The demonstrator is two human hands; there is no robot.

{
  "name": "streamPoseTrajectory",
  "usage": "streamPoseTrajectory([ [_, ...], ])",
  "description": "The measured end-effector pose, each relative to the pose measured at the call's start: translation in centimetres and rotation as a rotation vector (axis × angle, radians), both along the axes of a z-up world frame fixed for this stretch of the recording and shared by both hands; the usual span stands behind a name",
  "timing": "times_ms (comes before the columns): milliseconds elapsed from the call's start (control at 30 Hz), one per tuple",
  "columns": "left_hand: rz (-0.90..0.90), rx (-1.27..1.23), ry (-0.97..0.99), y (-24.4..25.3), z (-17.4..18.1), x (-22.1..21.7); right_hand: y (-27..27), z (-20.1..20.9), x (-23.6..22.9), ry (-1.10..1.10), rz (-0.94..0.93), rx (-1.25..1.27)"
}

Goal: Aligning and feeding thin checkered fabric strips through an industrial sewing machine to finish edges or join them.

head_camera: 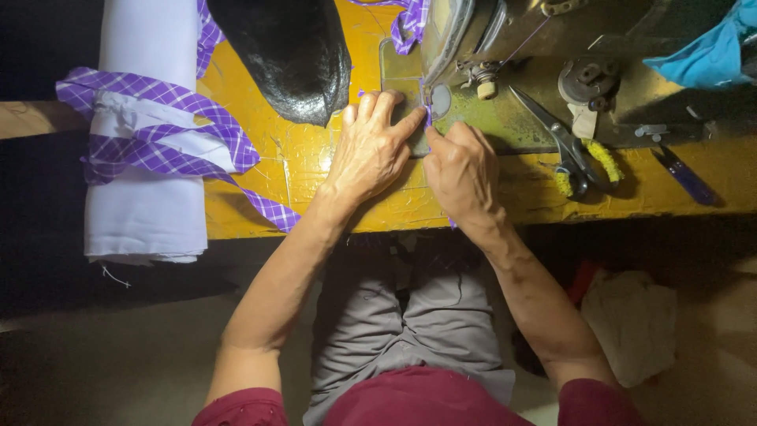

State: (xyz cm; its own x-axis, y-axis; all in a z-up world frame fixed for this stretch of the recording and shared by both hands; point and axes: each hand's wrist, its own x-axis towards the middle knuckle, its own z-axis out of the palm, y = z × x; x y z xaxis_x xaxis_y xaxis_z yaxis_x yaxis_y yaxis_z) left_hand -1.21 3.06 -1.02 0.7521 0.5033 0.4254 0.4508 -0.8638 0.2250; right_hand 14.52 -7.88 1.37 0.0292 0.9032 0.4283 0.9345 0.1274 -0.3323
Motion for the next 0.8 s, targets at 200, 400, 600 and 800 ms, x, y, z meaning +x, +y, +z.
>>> streamPoseTrajectory([
  [200, 0.005, 0.084, -0.102, 0.3, -0.6, 0.0, -1.0, 0.0, 0.6, 0.153, -0.026, -0.048],
  [400, -0.178, 0.139, -0.187, 0.0, -0.6, -0.1, -5.3, 0.5, -1.0, 0.203, -0.150, -0.077],
  [600, -0.221, 0.114, -0.126, 0.2, -0.8, -0.1, -6.8, -1.2, -0.6, 0.130, -0.187, 0.009],
  [800, -0.207, 0.110, -0.150, 0.0, -0.6, 0.0, -7.1, -0.1, -1.1, 0.084, -0.182, 0.024],
])
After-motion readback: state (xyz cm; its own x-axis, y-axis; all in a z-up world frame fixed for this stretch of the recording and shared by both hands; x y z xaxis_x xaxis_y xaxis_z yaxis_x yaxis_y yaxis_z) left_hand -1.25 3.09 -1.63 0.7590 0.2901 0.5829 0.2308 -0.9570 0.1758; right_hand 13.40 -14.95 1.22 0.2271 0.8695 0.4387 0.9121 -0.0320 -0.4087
